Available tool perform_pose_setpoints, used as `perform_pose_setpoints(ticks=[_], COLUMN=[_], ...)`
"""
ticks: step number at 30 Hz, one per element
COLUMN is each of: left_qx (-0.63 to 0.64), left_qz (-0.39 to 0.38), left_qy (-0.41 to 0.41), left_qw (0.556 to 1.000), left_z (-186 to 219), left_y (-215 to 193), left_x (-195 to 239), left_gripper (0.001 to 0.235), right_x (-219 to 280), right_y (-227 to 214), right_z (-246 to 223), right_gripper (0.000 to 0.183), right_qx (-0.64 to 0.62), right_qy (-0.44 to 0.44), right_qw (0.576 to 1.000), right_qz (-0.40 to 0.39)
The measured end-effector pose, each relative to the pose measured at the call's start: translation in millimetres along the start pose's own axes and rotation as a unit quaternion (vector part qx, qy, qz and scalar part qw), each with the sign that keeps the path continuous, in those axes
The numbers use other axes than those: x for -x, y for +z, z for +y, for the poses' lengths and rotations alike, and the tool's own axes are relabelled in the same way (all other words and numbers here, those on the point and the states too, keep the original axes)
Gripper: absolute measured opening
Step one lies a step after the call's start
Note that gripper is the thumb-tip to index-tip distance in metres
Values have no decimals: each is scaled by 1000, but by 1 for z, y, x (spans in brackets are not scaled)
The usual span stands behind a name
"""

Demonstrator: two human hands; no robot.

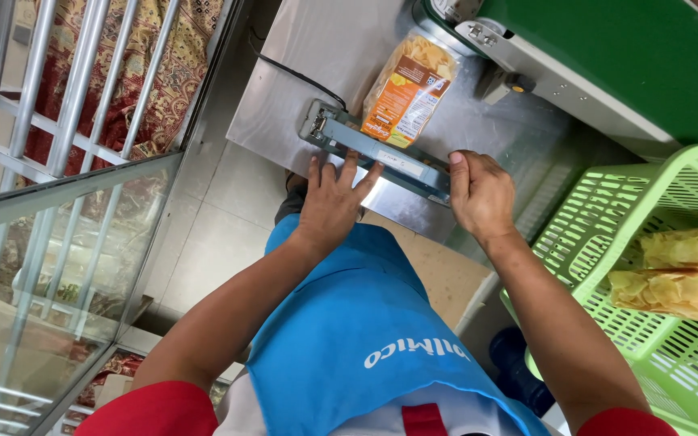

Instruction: The person picks up open bags of chips from a green basket, folds the top edges, and seals them using a handheld heat sealer. The sealed bags are then placed into a refrigerated display case. The process is repeated for multiple bags.

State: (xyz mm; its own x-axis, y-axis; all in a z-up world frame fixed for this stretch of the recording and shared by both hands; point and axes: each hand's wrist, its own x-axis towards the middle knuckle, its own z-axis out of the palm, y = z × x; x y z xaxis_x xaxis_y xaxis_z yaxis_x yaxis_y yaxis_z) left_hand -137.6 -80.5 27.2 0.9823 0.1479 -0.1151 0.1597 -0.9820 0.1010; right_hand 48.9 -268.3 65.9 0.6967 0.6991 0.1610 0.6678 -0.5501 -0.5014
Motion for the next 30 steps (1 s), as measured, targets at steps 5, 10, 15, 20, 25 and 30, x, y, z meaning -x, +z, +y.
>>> perform_pose_setpoints(ticks=[5, 10, 15, 20, 25, 30], left_qx=[4, 10, 28, 38, 41, -4], left_qz=[-4, -1, 3, -1, 5, 45], left_qy=[-2, 1, 7, 19, 11, 10], left_qw=[1000, 1000, 1000, 999, 999, 999], left_z=[-1, -2, -1, -2, -2, -2], left_y=[1, 6, -8, -2, 12, 29], left_x=[1, 0, 1, 2, 1, -4], left_gripper=[88, 86, 86, 83, 75, 84], right_x=[2, 0, 8, 24, -9, -86], right_y=[1, -2, -1, -14, -84, -69], right_z=[2, -2, 3, -8, -65, -166], right_gripper=[31, 31, 23, 12, 56, 80], right_qx=[-5, -9, -70, -277, -485, -624], right_qy=[-1, -4, 22, 124, 116, -124], right_qw=[1000, 1000, 995, 946, 865, 740], right_qz=[6, 12, 66, 117, 59, -219])
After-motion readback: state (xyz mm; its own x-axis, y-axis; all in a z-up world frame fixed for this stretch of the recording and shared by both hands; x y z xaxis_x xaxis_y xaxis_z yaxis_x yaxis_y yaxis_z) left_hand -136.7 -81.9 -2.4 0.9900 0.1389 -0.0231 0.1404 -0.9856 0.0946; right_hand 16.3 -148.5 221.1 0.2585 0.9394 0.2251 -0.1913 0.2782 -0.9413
